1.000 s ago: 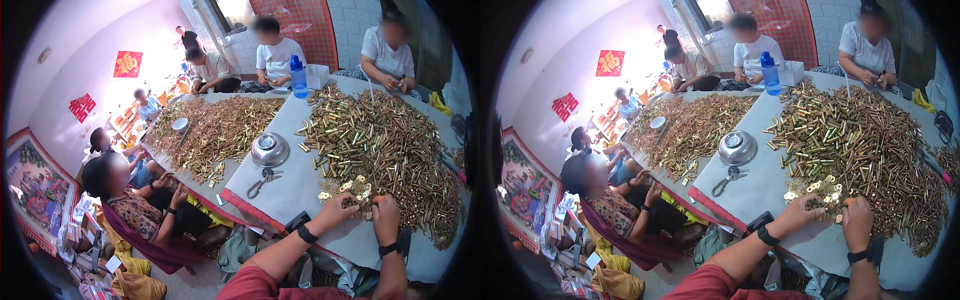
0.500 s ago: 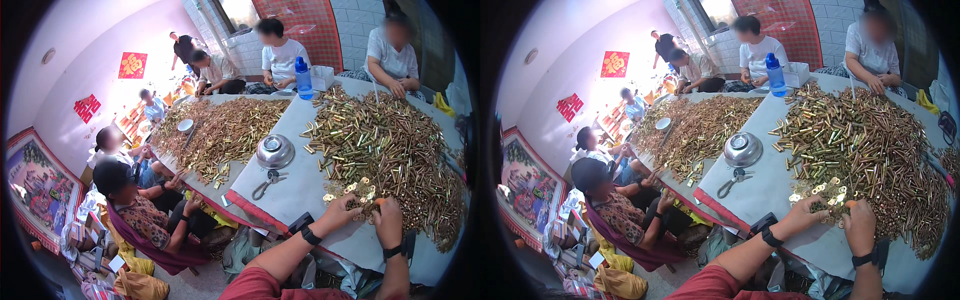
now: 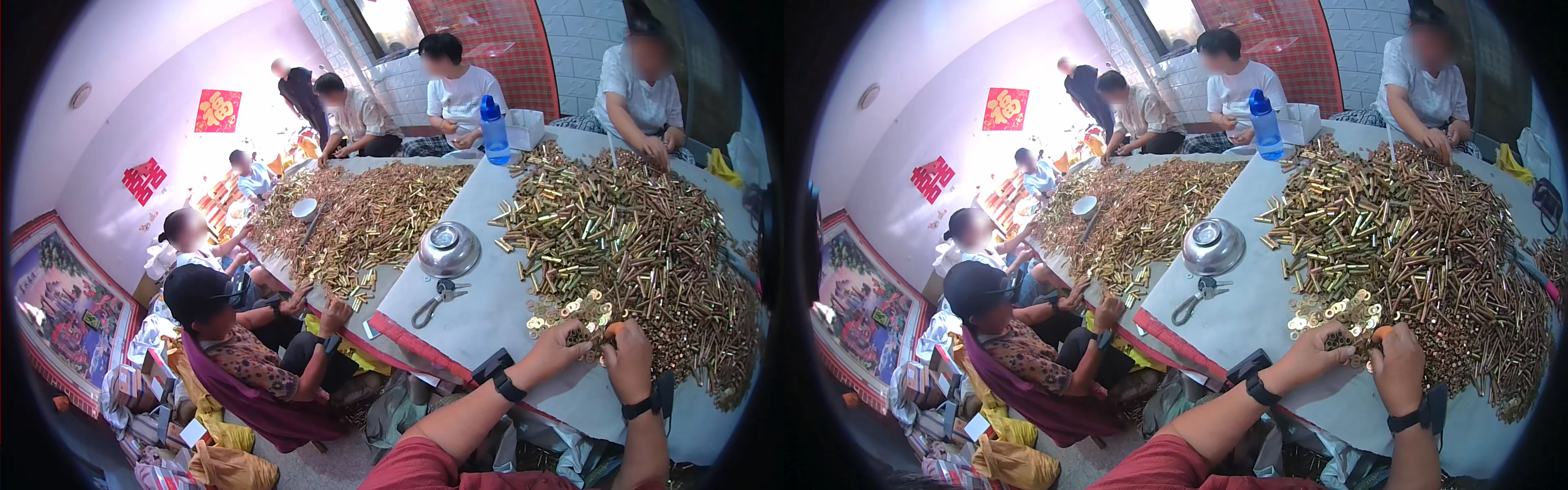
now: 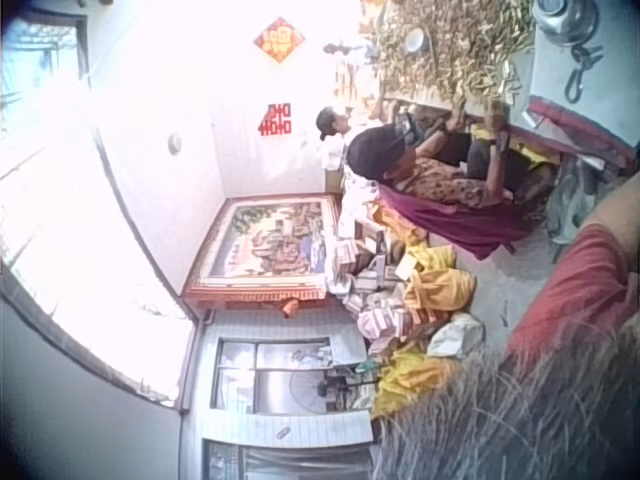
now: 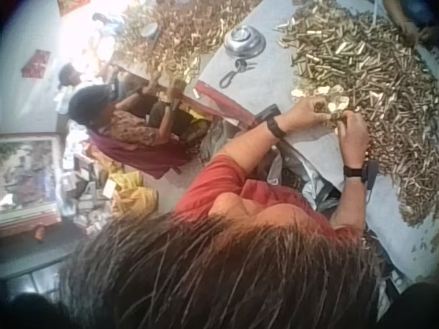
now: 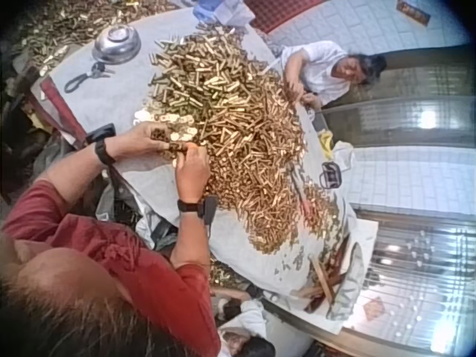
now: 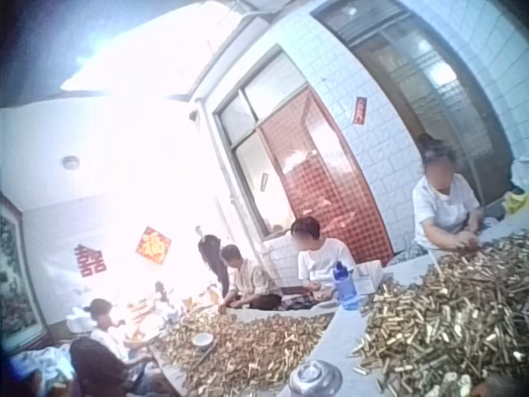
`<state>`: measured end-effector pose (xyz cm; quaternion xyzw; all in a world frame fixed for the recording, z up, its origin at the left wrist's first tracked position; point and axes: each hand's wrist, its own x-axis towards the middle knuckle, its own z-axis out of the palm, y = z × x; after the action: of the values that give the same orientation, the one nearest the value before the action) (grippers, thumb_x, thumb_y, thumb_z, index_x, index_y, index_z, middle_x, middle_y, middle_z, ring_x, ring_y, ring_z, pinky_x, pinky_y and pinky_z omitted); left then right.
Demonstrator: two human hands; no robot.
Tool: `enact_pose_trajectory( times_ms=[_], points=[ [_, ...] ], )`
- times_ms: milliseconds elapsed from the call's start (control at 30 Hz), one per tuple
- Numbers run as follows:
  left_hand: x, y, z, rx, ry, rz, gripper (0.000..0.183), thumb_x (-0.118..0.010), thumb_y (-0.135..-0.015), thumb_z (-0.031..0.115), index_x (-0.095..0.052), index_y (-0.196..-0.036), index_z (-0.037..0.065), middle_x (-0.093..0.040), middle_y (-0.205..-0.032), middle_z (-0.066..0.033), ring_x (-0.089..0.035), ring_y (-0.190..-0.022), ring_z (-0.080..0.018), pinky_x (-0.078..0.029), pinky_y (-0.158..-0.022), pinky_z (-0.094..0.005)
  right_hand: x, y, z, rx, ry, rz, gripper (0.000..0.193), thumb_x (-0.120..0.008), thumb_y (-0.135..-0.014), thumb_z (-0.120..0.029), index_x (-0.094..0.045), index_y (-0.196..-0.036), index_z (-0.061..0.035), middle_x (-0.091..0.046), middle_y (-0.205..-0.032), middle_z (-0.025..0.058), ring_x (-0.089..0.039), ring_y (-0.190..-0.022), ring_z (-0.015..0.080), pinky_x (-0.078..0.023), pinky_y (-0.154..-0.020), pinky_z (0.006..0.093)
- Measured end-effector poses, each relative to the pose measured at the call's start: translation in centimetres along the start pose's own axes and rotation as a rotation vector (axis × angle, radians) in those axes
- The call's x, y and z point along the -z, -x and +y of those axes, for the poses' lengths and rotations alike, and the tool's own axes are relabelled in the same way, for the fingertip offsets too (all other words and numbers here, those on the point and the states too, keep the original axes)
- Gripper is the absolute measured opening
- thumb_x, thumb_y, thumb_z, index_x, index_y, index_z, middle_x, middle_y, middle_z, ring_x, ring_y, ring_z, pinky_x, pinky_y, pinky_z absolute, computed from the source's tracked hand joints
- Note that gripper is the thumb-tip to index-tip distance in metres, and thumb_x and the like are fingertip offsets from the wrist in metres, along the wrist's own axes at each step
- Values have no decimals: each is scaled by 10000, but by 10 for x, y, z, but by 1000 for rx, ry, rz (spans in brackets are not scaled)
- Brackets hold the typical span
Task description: The person picks up a bolt and slides a washer onto it by hand, then screws a nut onto the bolt. This process is repeated multiple times, with the person holding the finished assemblies in their other hand.
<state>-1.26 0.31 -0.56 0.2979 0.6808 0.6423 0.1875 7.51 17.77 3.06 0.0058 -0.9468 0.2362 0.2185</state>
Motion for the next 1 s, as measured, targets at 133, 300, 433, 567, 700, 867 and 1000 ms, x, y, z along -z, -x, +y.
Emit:
enact_pose_trajectory(
  times_ms=[133, 300, 433, 567, 700, 867, 1000],
  points=[
    [0, 0, 4, 13, 7, -9, 156, -678, -900, 119, -618, -1019, 37, -630, -829, -11, -556, -789, -80, -490, -727, -274, 4, 0, -5, -12, -25, -18, 213, -694, -717, -10, -593, -904, 0, -544, -906, 160, -557, -871, 368, -458, -739, 456],
    [0, 1, 3, 40, 56, -24, 133, -677, -898, 113, -610, -984, 36, -629, -813, -8, -560, -765, -78, -489, -702, -267, 4, 2, -4, -42, -40, -50, 187, -688, -723, -3, -595, -885, -2, -550, -885, 163, -562, -861, 371, -456, -739, 457],
    [1, 0, 0, 25, 54, -14, 130, -683, -894, 114, -602, -958, 35, -625, -791, -8, -561, -744, -81, -485, -684, -270, 3, 2, -2, -54, -66, -42, 175, -675, -730, 4, -593, -884, -4, -551, -870, 162, -565, -848, 372, -456, -740, 457],
    [2, -1, -1, 14, 25, 15, 133, -684, -894, 117, -598, -951, 32, -615, -765, -10, -561, -736, -84, -483, -677, -273, 5, 0, -5, -72, -44, -55, 173, -663, -730, 16, -589, -885, -2, -554, -878, 165, -566, -851, 375, -458, -740, 458],
    [6, -1, 3, 13, 51, -8, 133, -681, -896, 115, -595, -946, 27, -618, -762, -18, -566, -734, -86, -485, -665, -278, 19, -1, -12, 5, -48, -39, 171, -647, -735, 39, -585, -892, 9, -560, -893, 172, -569, -854, 380, -463, -745, 462],
    [3, 1, 3, -9, 39, 10, 132, -680, -895, 107, -592, -946, 24, -619, -773, -24, -590, -720, -92, -493, -650, -277, 15, 1, -3, -55, -21, -71, 160, -625, -750, 49, -582, -901, 20, -563, -903, 177, -570, -856, 383, -466, -752, 460],
    [5, 2, 9, 9, 57, -9, 132, -679, -894, 103, -592, -951, 22, -619, -783, -34, -605, -717, -100, -498, -651, -279, 14, 1, -1, -104, -121, 3, 127, -597, -796, 29, -573, -921, 19, -561, -894, 169, -570, -836, 367, -462, -743, 429]
  ],
)
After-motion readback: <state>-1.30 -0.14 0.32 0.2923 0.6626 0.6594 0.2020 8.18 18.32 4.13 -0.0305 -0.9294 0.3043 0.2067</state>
